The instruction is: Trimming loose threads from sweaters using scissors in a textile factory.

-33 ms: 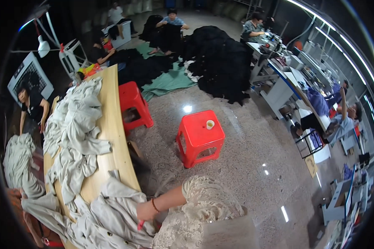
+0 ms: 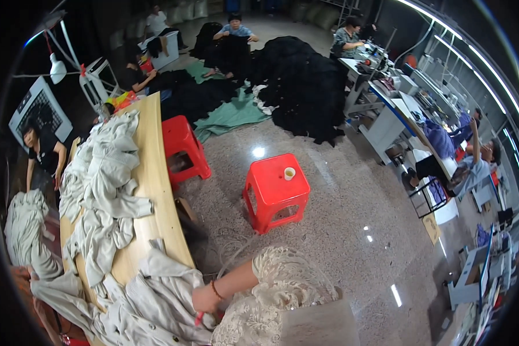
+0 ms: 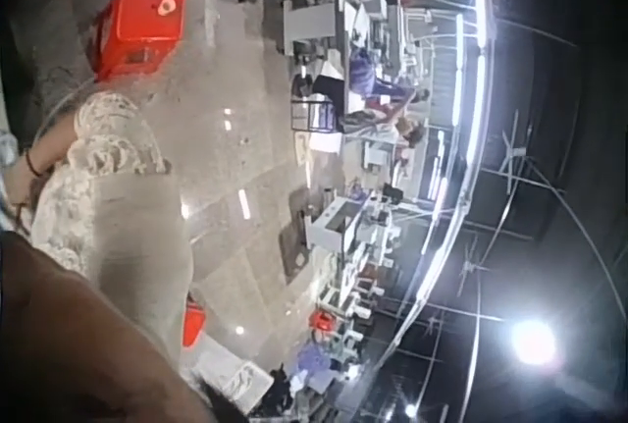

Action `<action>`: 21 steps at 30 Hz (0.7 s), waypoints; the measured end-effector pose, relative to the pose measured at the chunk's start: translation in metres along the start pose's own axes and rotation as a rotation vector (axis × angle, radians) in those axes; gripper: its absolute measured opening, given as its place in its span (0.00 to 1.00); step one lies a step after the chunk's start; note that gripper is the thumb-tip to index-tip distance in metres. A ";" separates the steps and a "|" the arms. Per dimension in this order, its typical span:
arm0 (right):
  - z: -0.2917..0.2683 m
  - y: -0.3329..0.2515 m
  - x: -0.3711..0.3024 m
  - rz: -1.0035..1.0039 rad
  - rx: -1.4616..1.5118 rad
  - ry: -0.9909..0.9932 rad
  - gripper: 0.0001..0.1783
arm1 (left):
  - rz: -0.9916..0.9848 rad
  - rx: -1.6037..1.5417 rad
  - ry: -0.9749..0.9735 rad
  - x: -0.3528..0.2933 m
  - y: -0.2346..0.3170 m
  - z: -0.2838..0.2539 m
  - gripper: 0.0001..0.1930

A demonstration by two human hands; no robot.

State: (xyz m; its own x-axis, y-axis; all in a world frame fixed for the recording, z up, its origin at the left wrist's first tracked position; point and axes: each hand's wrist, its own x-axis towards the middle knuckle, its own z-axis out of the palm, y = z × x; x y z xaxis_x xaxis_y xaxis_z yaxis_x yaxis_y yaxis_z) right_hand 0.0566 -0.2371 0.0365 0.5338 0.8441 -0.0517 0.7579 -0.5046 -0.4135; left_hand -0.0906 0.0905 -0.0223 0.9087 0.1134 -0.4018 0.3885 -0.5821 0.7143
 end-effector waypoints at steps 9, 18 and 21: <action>-0.018 -0.039 0.002 0.007 0.127 -0.173 0.14 | 0.020 -0.224 -0.005 0.014 -0.063 0.002 0.08; -0.022 -0.031 -0.003 -0.083 0.132 -0.128 0.11 | 0.024 -0.271 0.057 0.026 -0.092 0.024 0.11; 0.001 -0.031 0.001 -0.105 0.038 -0.058 0.10 | 0.076 -0.276 0.099 0.034 -0.092 0.033 0.10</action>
State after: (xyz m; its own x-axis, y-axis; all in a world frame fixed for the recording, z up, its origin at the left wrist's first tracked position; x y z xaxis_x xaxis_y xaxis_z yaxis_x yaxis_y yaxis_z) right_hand 0.0328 -0.2204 0.0483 0.4289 0.9014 -0.0586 0.7929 -0.4068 -0.4537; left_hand -0.1000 0.1212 -0.1202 0.9418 0.1640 -0.2934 0.3338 -0.3527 0.8742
